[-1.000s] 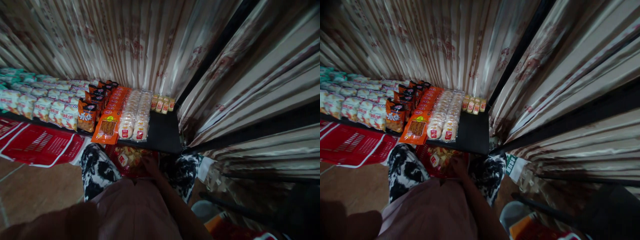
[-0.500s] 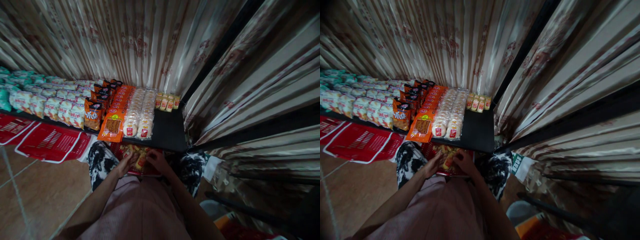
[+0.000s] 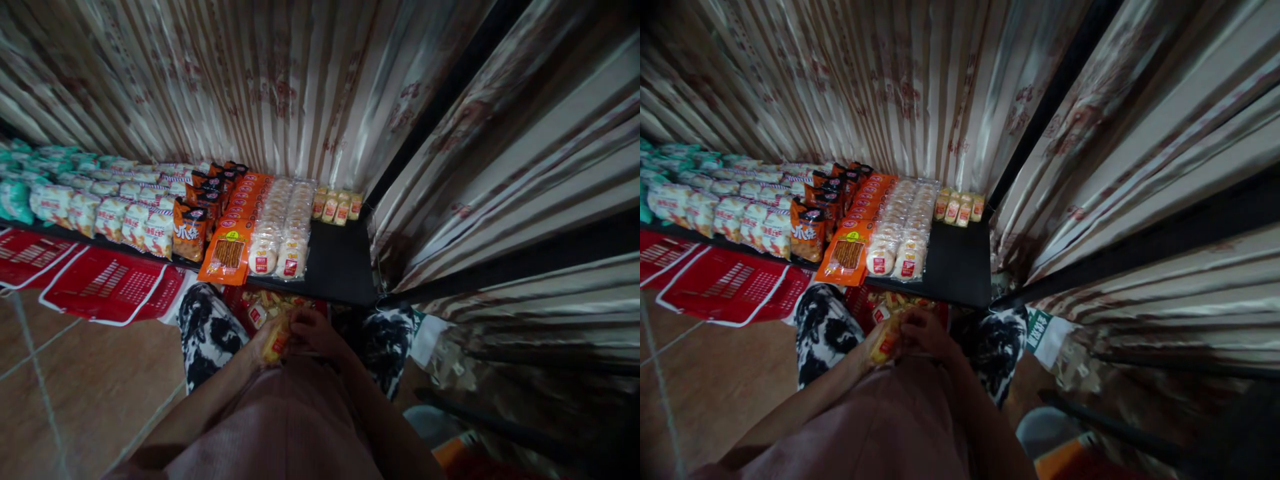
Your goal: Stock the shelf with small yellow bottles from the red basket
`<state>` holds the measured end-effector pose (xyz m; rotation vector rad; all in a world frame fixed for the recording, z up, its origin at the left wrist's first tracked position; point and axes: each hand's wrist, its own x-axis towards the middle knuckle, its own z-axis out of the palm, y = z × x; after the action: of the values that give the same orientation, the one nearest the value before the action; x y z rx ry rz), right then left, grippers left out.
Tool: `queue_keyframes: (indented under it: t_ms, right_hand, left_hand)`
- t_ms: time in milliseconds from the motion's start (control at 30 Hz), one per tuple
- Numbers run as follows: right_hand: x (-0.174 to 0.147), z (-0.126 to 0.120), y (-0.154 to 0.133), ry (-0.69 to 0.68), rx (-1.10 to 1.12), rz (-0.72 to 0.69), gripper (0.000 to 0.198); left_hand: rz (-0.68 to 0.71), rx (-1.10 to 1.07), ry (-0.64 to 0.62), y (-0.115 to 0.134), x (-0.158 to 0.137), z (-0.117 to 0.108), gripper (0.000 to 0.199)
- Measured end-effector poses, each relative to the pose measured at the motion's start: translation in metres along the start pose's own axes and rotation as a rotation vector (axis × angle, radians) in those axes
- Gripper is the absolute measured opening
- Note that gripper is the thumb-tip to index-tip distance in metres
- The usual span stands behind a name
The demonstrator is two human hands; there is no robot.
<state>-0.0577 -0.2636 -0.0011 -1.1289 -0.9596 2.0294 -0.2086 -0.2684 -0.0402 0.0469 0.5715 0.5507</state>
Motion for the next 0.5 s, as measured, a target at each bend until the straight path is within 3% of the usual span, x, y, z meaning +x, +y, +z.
queue_keyframes:
  t_ms: [167,300,500]
  right_hand:
    - [-0.009,-0.002,-0.02,-0.052,-0.12,-0.15,0.024]
    - [-0.013,-0.025,-0.044,0.132,-0.187,-0.274,0.021]
    - [-0.008,-0.05,-0.067,0.275,-0.172,-0.242,0.024]
  left_hand:
    - [-0.064,0.066,-0.056,0.021,-0.009,0.015,0.047]
    - [0.073,0.165,-0.105,0.035,-0.02,0.033,0.05]
    - [0.262,0.438,-0.064,0.037,-0.02,0.067,0.044]
